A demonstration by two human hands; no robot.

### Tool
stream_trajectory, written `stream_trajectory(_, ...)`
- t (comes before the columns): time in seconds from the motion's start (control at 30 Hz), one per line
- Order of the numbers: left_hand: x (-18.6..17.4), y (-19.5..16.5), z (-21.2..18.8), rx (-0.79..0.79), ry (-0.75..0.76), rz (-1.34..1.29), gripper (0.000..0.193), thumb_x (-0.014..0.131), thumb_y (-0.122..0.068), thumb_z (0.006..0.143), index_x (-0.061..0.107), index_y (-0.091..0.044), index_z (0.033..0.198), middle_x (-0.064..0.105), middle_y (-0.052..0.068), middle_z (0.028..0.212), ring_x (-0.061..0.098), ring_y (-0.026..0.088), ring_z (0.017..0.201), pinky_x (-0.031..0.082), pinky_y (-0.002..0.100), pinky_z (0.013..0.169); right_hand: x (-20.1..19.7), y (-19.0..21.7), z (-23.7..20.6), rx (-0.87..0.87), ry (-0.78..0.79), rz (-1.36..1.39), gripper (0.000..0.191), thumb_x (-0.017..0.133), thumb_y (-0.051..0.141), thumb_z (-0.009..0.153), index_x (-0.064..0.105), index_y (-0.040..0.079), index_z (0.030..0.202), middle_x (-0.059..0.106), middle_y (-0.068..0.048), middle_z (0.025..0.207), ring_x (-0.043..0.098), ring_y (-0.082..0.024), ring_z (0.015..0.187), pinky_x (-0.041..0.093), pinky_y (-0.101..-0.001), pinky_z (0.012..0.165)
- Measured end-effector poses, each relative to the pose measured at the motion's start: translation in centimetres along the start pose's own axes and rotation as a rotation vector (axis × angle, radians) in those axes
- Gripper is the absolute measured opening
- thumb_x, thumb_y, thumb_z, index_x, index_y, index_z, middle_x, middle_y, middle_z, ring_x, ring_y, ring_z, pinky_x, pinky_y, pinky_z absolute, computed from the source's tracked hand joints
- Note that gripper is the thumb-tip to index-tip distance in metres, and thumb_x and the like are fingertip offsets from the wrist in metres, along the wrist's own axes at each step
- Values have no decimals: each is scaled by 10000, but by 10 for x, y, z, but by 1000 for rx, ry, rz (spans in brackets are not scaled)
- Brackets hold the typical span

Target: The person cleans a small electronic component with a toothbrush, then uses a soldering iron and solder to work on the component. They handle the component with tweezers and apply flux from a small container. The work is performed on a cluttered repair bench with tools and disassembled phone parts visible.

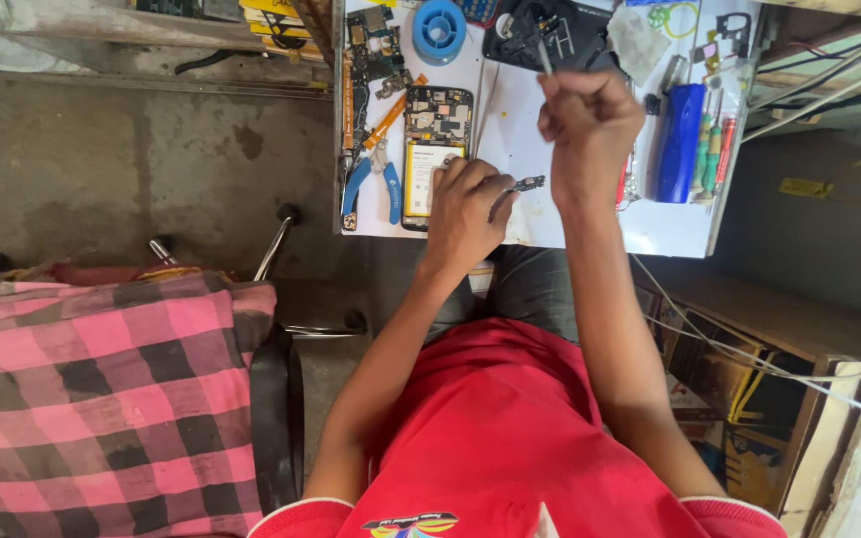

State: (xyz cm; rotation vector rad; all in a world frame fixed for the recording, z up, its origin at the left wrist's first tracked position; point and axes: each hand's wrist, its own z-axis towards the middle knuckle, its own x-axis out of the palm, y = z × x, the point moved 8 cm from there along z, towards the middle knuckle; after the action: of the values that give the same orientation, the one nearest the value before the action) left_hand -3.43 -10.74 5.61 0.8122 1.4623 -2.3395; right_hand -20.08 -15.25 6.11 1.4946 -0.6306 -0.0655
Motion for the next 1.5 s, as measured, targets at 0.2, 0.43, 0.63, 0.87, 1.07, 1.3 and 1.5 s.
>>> stream_trajectory(0.2,0,0,-2,7,-2,-4,184,823,-121,800,753,-89,967,649,21,945,584,254,965,420,431,876,20,5,27,-265,113,-350,102,737,-109,961,687,-27,928,768,-113,977,669,-101,787,527,-234,691)
stream_trajectory(0.43,3,0,-2,0,4,2,194,810,-147,824,756,-83,999,644,24,956,580,260,972,419,433,882,21,-16,22,-431,37,-865,25,758,-30,811,742,-12,803,760,-84,797,588,-111,594,456,-268,569)
stream_trajectory(0.63,3,-1,-1,-9,16,16,184,808,-155,809,757,-85,972,634,28,943,571,263,986,416,436,881,28,-26,28,-454,96,-968,56,777,-22,764,736,-12,802,702,-102,740,586,-140,556,450,-305,549)
stream_trajectory(0.87,2,-2,-1,1,13,20,178,804,-148,827,765,-83,988,624,23,935,567,254,979,417,422,880,26,-26,25,-441,67,-984,55,774,-24,791,726,-10,815,712,-104,752,563,-165,551,419,-324,538)
stream_trajectory(1.07,2,-2,-2,0,7,18,162,797,-135,824,768,-84,975,620,26,933,564,256,973,416,430,881,17,-26,13,-458,-20,-1032,91,822,9,806,733,-6,804,676,-124,734,557,-210,556,421,-366,541)
stream_trajectory(1.3,3,-1,-2,-4,6,22,138,792,-131,833,769,-87,962,615,23,925,569,255,962,411,433,871,25,-16,2,-576,0,-1085,121,823,9,801,702,4,807,673,-140,777,612,-300,648,459,-411,603)
stream_trajectory(1.5,2,2,-4,-27,-10,9,142,797,-137,821,764,-102,954,633,17,944,583,254,971,417,432,878,29,14,-11,-519,-30,-952,219,843,63,878,645,-1,810,611,-117,733,508,-204,618,360,-348,558)
